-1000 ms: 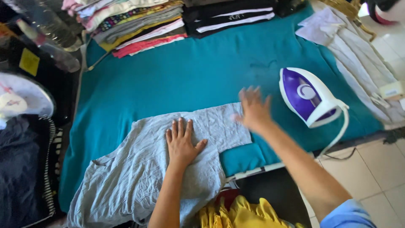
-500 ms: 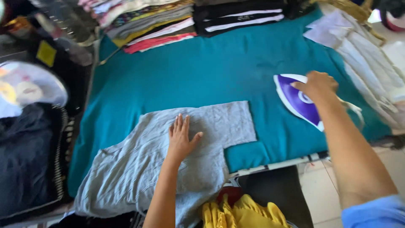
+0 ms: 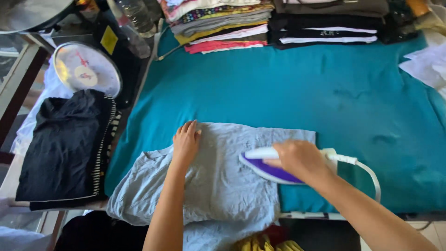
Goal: Ironing a grey garment on an ironing board using an electric iron
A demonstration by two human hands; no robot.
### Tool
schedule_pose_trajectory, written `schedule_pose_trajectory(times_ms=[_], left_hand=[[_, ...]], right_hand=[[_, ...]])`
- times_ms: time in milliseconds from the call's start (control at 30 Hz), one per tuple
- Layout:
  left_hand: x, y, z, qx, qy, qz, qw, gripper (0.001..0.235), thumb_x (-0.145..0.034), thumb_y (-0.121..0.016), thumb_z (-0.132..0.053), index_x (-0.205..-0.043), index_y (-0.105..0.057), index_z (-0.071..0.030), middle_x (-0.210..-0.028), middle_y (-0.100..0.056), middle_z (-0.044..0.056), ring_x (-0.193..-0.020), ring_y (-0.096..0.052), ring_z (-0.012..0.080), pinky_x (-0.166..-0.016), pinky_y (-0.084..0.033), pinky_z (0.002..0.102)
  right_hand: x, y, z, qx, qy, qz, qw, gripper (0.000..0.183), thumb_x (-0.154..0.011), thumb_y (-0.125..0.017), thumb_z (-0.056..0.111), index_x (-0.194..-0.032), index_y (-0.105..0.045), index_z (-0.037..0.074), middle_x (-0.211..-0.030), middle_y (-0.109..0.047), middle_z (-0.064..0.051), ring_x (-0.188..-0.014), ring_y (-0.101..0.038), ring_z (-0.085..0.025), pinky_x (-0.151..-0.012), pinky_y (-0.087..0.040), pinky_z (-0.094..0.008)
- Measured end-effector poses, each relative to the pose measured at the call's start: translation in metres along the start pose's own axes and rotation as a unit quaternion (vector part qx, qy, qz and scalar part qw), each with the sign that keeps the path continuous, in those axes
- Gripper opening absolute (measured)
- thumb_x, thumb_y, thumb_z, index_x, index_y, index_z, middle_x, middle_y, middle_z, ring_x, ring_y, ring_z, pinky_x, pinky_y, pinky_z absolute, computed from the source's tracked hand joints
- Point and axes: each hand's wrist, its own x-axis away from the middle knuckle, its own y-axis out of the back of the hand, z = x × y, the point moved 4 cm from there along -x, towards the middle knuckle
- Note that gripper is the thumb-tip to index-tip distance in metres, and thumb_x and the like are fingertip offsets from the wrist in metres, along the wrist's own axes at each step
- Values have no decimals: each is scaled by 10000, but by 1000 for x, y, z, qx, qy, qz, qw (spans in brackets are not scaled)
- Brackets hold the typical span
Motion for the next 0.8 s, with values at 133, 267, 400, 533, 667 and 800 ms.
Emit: schedule_pose_trajectory(times_ms=[133, 267, 400, 533, 667, 800], left_hand=[[-23, -21, 23, -5, -54, -80, 995, 402, -951, -656, -522, -1256, -722, -268, -1127, -722, -21, -1158, -648, 181, -986, -487, 370], [-31, -8, 25, 119, 53, -65, 989, 275, -941, -683, -556, -983, -772, -299, -975, -707, -22, -959, -657, 227, -835, -520, 373], [-29, 8, 22, 178, 134, -12, 975, 244, -926, -693, -539, -956, -780, -313, -1002, -711, 3, -968, -677, 286, -842, -561, 409], [-30, 8, 22, 186, 153, -10, 971, 242, -924, -679, -532, -954, -783, -316, -999, -705, 13, -975, -676, 292, -857, -558, 418], [-23, 22, 15, 200, 158, -18, 967, 273, -945, -673, -476, -959, -793, -232, -947, -691, 55, -963, -672, 324, -837, -550, 447], [-24, 30, 10, 223, 150, -66, 961, 246, -918, -708, -412, -949, -795, -185, -933, -699, 116, -953, -673, 380, -852, -559, 500]], right_hand=[[-48, 7, 7, 29, -77, -23, 996, 513, -895, -600, 703, -883, -644, 192, -672, -677, -47, -694, -746, -286, -593, -593, -422], [-65, 2, 27, -13, 8, 35, 999, 497, -801, -637, 738, -911, -656, 253, -726, -710, -46, -774, -762, -284, -662, -607, -440], [-90, -3, 50, 1, -61, 5, 998, 468, -899, -596, 674, -886, -628, 207, -696, -683, -50, -733, -754, -302, -631, -600, -432], [-128, 2, 83, -37, -13, 22, 999, 453, -859, -645, 669, -915, -685, 221, -722, -718, -47, -760, -766, -287, -653, -614, -440], [-151, -19, 97, -35, -23, 7, 999, 420, -863, -672, 608, -867, -639, 188, -687, -687, -72, -714, -749, -320, -598, -590, -468], [-150, -17, 98, -48, -12, -8, 999, 423, -869, -667, 587, -854, -651, 164, -684, -701, -113, -703, -753, -339, -599, -592, -488]])
